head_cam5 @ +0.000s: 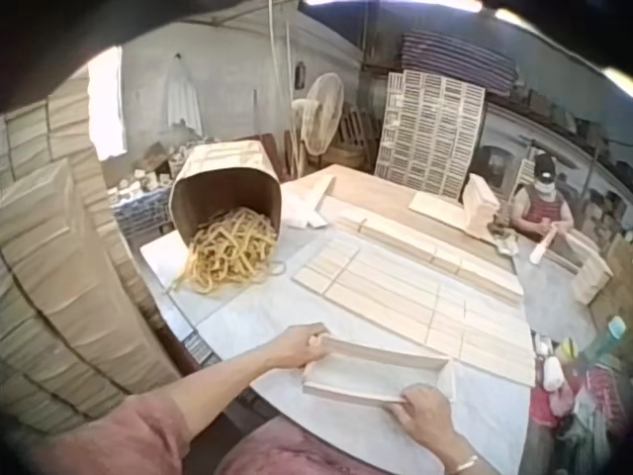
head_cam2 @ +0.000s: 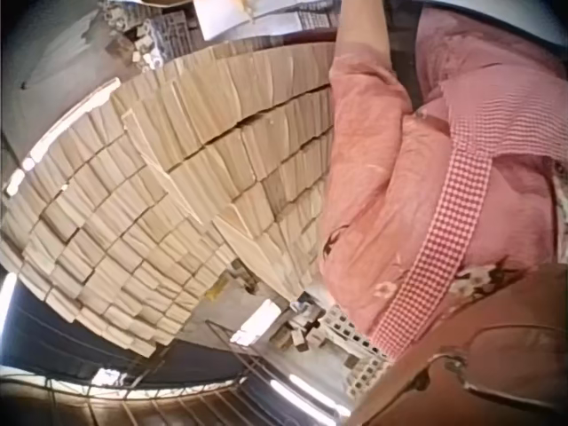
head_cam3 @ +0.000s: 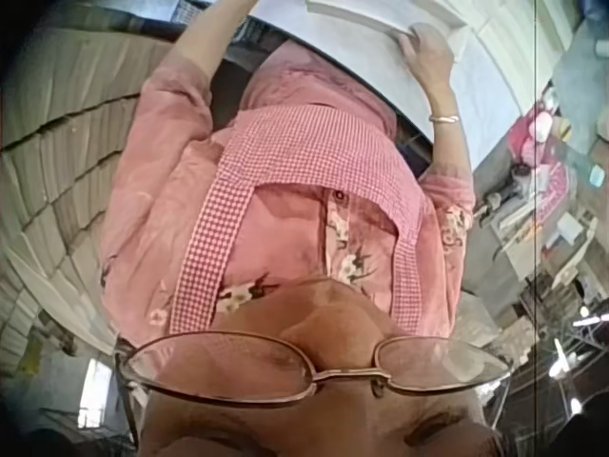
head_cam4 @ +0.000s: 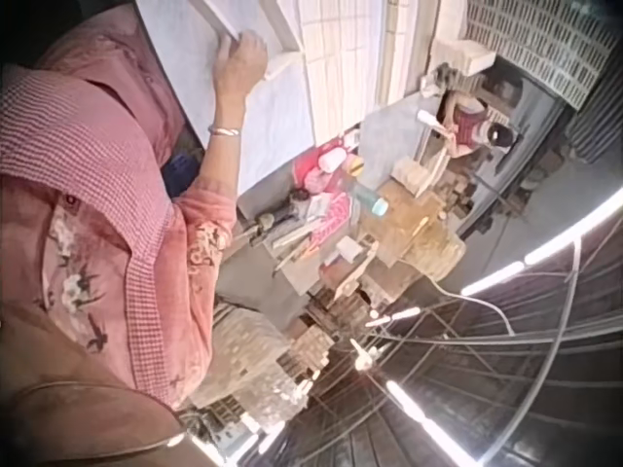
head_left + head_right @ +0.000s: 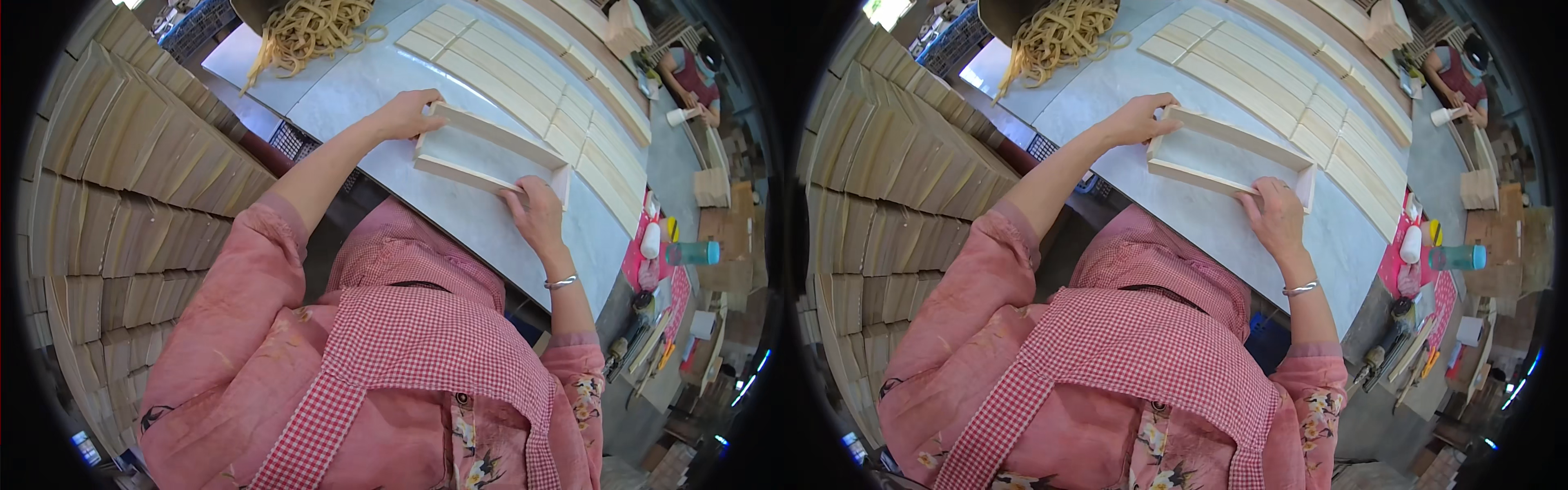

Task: Assemble wooden boxes and align wooden slats on a workbench using glue and a pneumatic nail gun.

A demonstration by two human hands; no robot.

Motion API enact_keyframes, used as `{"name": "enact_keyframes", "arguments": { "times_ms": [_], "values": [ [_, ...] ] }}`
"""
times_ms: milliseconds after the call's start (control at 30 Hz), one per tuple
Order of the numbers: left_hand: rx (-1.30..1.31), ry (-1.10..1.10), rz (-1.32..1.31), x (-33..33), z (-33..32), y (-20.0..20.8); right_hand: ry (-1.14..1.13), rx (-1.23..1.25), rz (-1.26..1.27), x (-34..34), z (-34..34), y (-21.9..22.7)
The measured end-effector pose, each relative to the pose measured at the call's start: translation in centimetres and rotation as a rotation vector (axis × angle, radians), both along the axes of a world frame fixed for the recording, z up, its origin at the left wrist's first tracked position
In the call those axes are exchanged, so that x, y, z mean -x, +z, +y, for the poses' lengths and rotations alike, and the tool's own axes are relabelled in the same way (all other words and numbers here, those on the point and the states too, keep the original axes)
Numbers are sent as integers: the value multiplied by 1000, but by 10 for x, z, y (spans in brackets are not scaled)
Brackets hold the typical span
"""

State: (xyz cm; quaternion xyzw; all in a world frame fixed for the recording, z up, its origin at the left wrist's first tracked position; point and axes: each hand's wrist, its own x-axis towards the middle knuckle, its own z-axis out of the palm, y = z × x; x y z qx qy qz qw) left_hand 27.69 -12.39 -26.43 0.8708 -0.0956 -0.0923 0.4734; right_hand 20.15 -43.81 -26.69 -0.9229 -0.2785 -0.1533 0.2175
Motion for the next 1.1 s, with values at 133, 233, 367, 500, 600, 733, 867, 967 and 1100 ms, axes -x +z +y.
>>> {"name": "enact_keyframes", "arguments": {
  "times_ms": [133,233,367,500,600,733,867,967,1100],
  "values": [
    [-18,17,-109,1,0,-9,4,5,-19,-3,3,1],
    [-65,6,-48,1,-4,-3,-17,0,-14,-4,3,3],
    [206,-14,69,18,10,-13,-34,25,-2,-1,4,1],
    [418,-77,129,32,21,-19,-53,53,18,0,6,3],
    [196,-194,39,39,24,-18,-50,62,57,-1,11,5],
    [253,-160,7,39,22,-20,4,-11,-7,-5,72,10],
    [272,-167,-3,33,21,-27,-54,-25,-113,-15,134,-3],
    [275,-176,-15,32,21,-26,-104,-53,-182,-21,151,-11],
    [310,-135,-52,36,21,-46,-13,-106,-160,-20,152,-8]
  ]
}}
